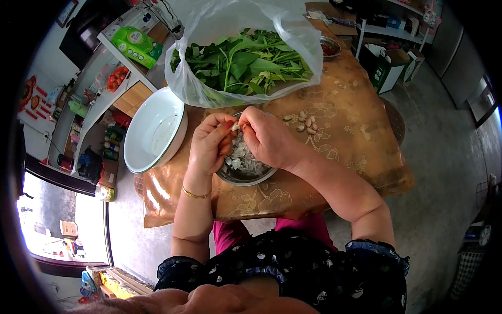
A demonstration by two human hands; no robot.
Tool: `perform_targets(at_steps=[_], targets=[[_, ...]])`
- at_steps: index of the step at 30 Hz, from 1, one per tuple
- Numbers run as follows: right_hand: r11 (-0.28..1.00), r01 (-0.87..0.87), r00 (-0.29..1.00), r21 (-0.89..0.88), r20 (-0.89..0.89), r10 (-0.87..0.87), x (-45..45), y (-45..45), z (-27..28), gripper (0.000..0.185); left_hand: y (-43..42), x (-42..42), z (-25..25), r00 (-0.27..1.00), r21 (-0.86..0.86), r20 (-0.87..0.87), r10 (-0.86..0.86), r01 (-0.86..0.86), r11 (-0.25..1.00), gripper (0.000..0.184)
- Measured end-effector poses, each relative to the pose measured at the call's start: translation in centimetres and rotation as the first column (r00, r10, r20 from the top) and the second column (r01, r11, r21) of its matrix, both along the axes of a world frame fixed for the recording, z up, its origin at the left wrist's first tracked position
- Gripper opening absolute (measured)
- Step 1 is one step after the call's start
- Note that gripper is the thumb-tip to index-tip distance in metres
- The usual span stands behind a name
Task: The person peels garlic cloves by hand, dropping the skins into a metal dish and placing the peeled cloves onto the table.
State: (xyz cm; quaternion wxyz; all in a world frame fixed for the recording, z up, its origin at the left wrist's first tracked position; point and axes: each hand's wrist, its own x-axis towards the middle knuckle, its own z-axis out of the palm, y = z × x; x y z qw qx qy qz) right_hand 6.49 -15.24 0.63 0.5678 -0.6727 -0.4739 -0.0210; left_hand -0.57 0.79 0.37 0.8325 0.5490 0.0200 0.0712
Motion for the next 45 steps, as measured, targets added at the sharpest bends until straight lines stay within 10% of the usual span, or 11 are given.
perform_targets(at_steps=[16, 25, 45], targets=[[0.976, -0.210, 0.908, 0.052, -0.359, 0.215, 0.5, -0.2, -0.3, 0.006, -0.2, -0.1, 0.2, 0.999, 0.022, 0.035, -0.006, 0.005, 1.000, 0.016], [0.914, -0.317, 0.620, 0.252, -0.674, 0.401, 0.7, -0.7, 0.3, 0.008, 0.4, 0.0, 0.4, 0.999, -0.112, 0.015, -0.048, 0.050, 0.992, 0.019], [0.979, -0.109, 0.972, -0.171, -0.224, 0.069, 0.6, -0.1, -0.6, 0.005, 0.8, 0.2, 0.5, 1.000, -0.146, 0.013, -0.009, 0.011, 0.989, 0.016]])
